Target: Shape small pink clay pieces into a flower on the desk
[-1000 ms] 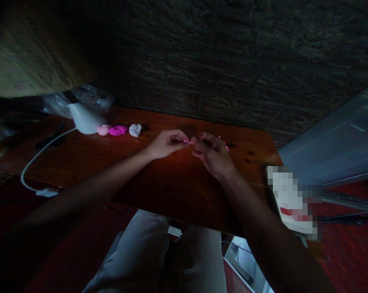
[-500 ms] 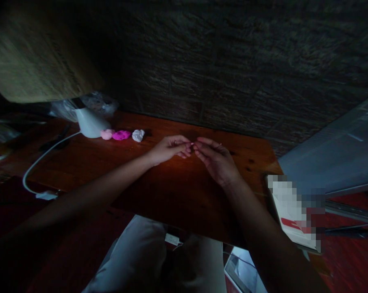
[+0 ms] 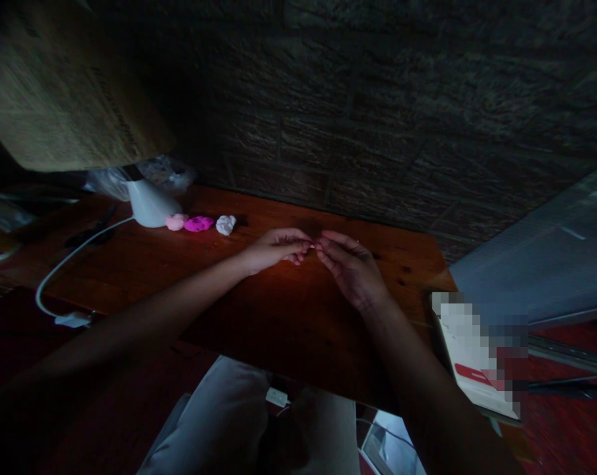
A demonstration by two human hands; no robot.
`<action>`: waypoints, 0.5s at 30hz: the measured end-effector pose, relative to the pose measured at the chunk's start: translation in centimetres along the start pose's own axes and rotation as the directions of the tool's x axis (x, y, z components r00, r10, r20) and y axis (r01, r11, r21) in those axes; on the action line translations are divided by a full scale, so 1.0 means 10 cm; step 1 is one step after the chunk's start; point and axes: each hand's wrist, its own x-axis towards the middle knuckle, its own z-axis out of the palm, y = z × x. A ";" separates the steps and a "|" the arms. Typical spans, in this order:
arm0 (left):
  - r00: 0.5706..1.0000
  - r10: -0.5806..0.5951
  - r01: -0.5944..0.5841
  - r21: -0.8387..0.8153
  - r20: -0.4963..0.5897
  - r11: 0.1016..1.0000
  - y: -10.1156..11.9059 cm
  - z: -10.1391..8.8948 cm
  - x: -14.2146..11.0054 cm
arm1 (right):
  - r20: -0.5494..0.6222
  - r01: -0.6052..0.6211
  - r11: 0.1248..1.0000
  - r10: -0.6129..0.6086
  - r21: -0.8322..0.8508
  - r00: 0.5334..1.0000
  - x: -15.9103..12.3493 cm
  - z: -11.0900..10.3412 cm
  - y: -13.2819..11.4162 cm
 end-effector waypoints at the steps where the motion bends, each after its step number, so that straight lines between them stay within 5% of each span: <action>1: 1.000 -0.008 0.008 -0.004 0.008 1.000 0.00 0.00 0.00 | 0.003 -0.001 1.000 0.001 0.006 1.000 0.00 0.01 0.00; 15: 1.000 0.030 -0.030 0.035 -0.002 0.999 0.00 0.02 -0.01 | -0.020 -0.010 1.000 0.010 -0.004 1.000 0.01 -0.01 0.02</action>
